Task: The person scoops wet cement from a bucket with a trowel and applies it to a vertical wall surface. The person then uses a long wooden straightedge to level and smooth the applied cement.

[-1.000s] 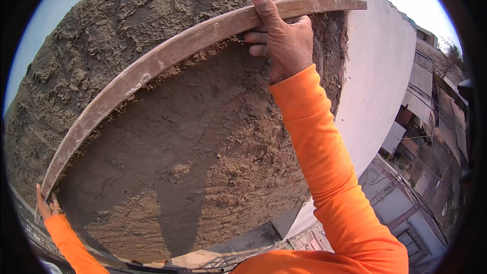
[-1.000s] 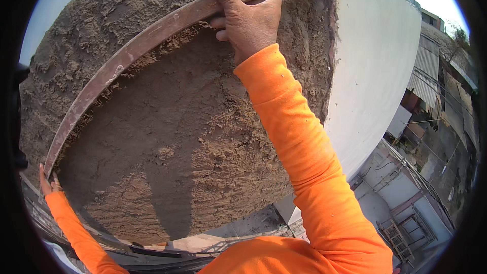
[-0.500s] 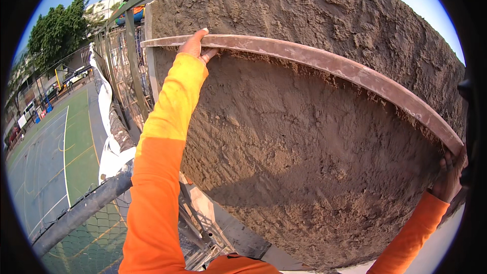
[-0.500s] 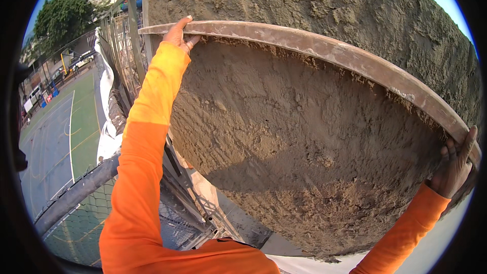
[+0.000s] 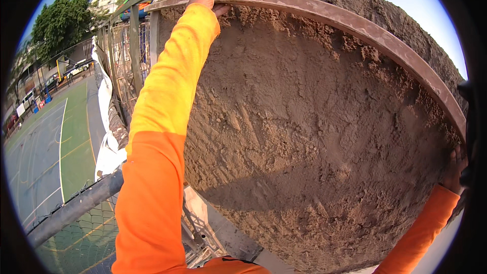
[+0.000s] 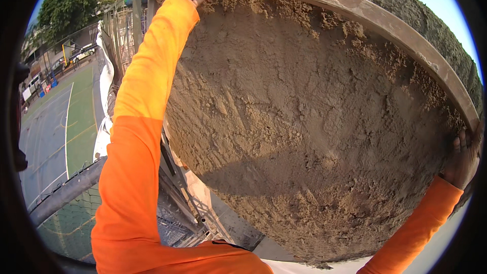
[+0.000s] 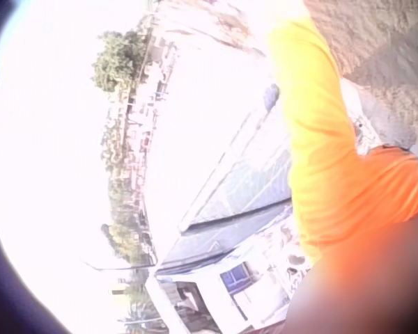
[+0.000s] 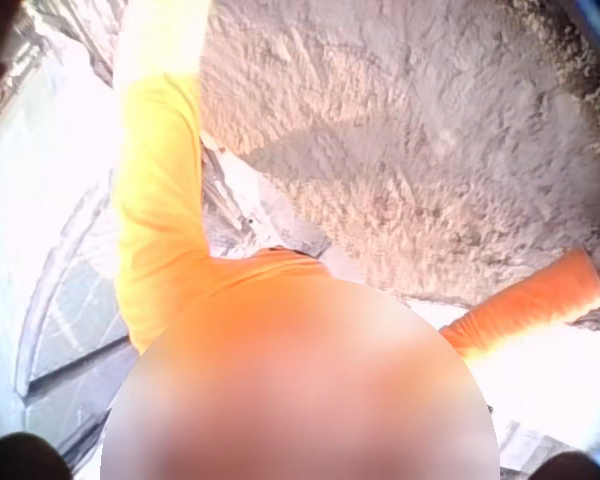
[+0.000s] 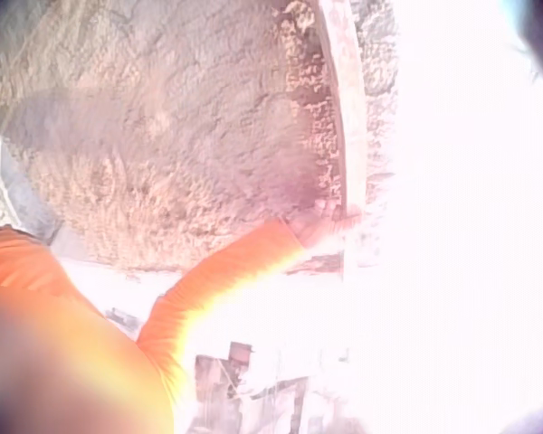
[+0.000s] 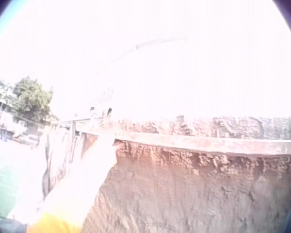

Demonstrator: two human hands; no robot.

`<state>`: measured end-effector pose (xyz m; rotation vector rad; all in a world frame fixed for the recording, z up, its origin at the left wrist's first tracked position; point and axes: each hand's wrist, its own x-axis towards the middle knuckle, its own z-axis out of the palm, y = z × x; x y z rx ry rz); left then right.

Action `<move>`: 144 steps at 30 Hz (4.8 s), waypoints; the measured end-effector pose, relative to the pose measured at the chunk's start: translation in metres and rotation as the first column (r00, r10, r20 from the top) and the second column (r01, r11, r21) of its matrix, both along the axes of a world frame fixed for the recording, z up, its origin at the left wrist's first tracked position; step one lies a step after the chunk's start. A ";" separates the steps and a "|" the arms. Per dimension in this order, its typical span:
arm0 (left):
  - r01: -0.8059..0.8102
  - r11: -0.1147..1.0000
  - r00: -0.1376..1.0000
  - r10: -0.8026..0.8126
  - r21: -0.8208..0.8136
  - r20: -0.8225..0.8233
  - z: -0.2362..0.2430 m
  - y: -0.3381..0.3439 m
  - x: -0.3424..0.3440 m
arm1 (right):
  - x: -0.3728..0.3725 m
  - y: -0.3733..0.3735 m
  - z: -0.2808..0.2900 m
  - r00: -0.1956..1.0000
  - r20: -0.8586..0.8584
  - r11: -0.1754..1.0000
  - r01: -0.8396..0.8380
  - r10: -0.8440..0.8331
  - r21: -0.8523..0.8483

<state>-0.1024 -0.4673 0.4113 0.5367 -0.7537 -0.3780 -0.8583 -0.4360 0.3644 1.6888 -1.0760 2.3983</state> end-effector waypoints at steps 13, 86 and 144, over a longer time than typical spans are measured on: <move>0.226 0.968 0.974 -0.226 0.113 -0.012 -0.012 -0.056 0.045 | 0.123 0.047 0.015 0.916 0.291 0.943 -0.200 0.277 -0.266; 0.886 0.410 0.421 -0.907 0.217 -0.004 -0.346 0.207 -0.333 | 0.033 0.334 -0.600 0.695 0.035 0.230 0.189 -0.719 0.955; 0.021 -0.159 -0.011 -0.987 0.987 -0.158 -1.098 0.386 -0.754 | -0.032 0.487 -1.201 0.854 0.053 -0.174 -0.166 -0.518 0.971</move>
